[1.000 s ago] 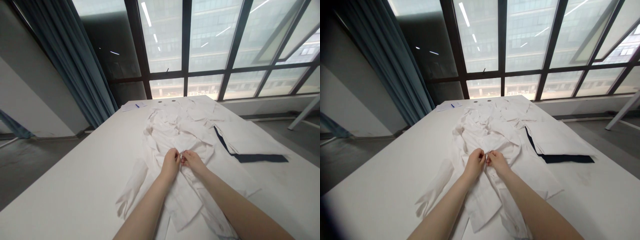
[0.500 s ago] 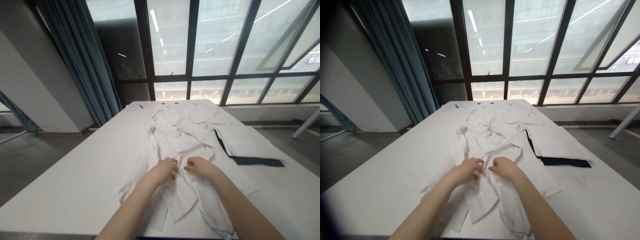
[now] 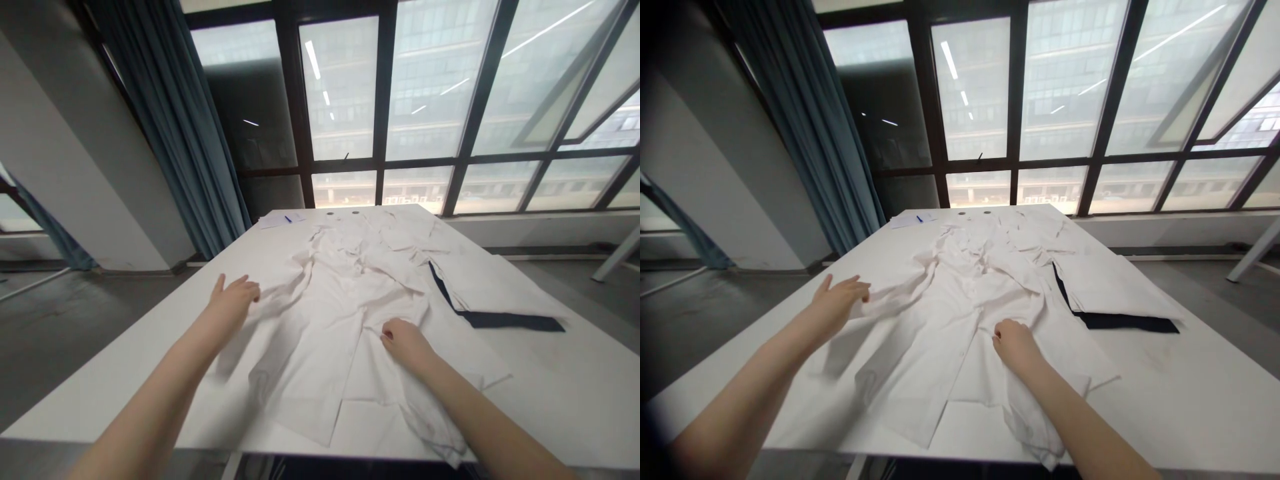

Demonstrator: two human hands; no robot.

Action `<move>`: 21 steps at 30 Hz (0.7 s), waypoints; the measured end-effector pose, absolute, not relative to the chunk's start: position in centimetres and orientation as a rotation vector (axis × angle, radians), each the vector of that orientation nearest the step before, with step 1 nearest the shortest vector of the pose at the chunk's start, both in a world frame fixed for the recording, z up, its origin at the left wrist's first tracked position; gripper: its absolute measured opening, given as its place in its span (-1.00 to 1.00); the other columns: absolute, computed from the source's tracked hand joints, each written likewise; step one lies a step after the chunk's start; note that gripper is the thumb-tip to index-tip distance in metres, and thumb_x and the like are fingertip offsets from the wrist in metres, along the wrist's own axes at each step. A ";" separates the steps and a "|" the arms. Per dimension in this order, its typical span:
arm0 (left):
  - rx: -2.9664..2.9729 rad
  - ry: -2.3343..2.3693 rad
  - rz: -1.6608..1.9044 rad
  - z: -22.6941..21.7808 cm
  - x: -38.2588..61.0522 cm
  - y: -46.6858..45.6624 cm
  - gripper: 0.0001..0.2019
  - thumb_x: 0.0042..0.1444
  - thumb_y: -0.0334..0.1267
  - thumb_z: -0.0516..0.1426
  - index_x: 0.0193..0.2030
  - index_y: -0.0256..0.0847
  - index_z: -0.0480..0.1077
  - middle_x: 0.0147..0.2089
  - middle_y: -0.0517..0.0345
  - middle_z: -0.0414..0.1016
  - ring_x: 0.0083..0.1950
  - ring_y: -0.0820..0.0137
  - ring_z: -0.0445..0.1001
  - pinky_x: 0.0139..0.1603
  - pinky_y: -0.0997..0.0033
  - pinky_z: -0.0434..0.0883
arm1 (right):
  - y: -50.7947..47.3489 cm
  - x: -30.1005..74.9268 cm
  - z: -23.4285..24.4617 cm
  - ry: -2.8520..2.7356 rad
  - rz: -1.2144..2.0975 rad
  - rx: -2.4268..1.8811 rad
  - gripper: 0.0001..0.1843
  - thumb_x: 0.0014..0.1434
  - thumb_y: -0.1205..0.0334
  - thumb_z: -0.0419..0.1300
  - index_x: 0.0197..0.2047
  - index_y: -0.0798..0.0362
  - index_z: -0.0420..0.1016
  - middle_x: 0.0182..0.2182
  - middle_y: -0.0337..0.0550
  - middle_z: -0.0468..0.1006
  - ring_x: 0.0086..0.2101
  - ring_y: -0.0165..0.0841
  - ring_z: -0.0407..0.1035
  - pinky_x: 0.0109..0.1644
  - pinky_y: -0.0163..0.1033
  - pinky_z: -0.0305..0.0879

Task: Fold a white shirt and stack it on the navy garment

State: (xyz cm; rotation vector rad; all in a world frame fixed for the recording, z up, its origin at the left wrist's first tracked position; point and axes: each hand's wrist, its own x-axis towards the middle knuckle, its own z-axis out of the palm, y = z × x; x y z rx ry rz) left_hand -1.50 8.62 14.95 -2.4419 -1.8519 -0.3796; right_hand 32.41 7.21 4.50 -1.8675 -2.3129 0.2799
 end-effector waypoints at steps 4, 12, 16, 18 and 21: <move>-2.834 -1.711 -0.461 12.3 5.2 6.2 -0.65 -0.15 -0.53 -0.13 -0.29 -0.19 0.35 -0.23 0.09 0.40 -0.18 0.39 0.33 -0.11 0.43 0.20 | 7.4 32.5 4.4 -2.229 0.393 -1.873 -0.83 0.01 0.24 0.02 -0.43 0.10 0.41 -0.45 -0.10 0.46 -0.40 -0.35 0.30 -0.36 -0.32 0.04; -2.887 -1.879 -0.430 3.1 13.7 4.6 -0.81 0.00 -0.42 -0.09 -0.40 -0.24 0.33 -0.34 0.07 0.33 -0.34 0.42 0.32 -0.32 0.49 0.22 | 6.4 32.1 4.9 -2.233 0.362 -1.889 -0.80 0.02 0.40 -0.04 -0.45 0.14 0.40 -0.42 0.02 0.48 -0.37 -0.31 0.34 -0.33 -0.29 0.09; -2.848 -1.931 -0.611 2.5 13.7 5.7 -0.87 -0.06 -0.45 -0.05 -0.45 -0.25 0.30 -0.40 0.12 0.34 -0.35 0.43 0.30 -0.31 0.49 0.20 | 6.1 32.1 4.7 -2.047 0.683 -1.770 -0.82 -0.02 0.42 -0.03 -0.55 0.13 0.34 -0.65 -0.14 0.43 -0.56 -0.42 0.31 -0.40 -0.34 0.13; -2.859 -1.941 -0.781 3.0 14.2 6.4 -0.92 -0.09 -0.43 -0.02 -0.48 -0.25 0.28 -0.46 0.17 0.33 -0.38 0.45 0.28 -0.33 0.50 0.19 | 6.3 31.9 4.6 -1.865 0.904 -1.721 -0.84 -0.03 0.40 -0.01 -0.59 0.12 0.27 -0.74 -0.23 0.36 -0.65 -0.46 0.26 -0.48 -0.36 0.13; -2.836 -1.964 -1.077 3.4 15.3 7.7 -0.94 -0.09 -0.37 0.00 -0.50 -0.25 0.27 -0.53 0.23 0.30 -0.46 0.49 0.24 -0.40 0.52 0.18 | 7.2 31.4 4.4 -1.499 1.260 -1.577 -0.85 -0.02 0.34 0.00 -0.60 0.10 0.21 -0.75 -0.30 0.32 -0.69 -0.51 0.22 -0.55 -0.39 0.15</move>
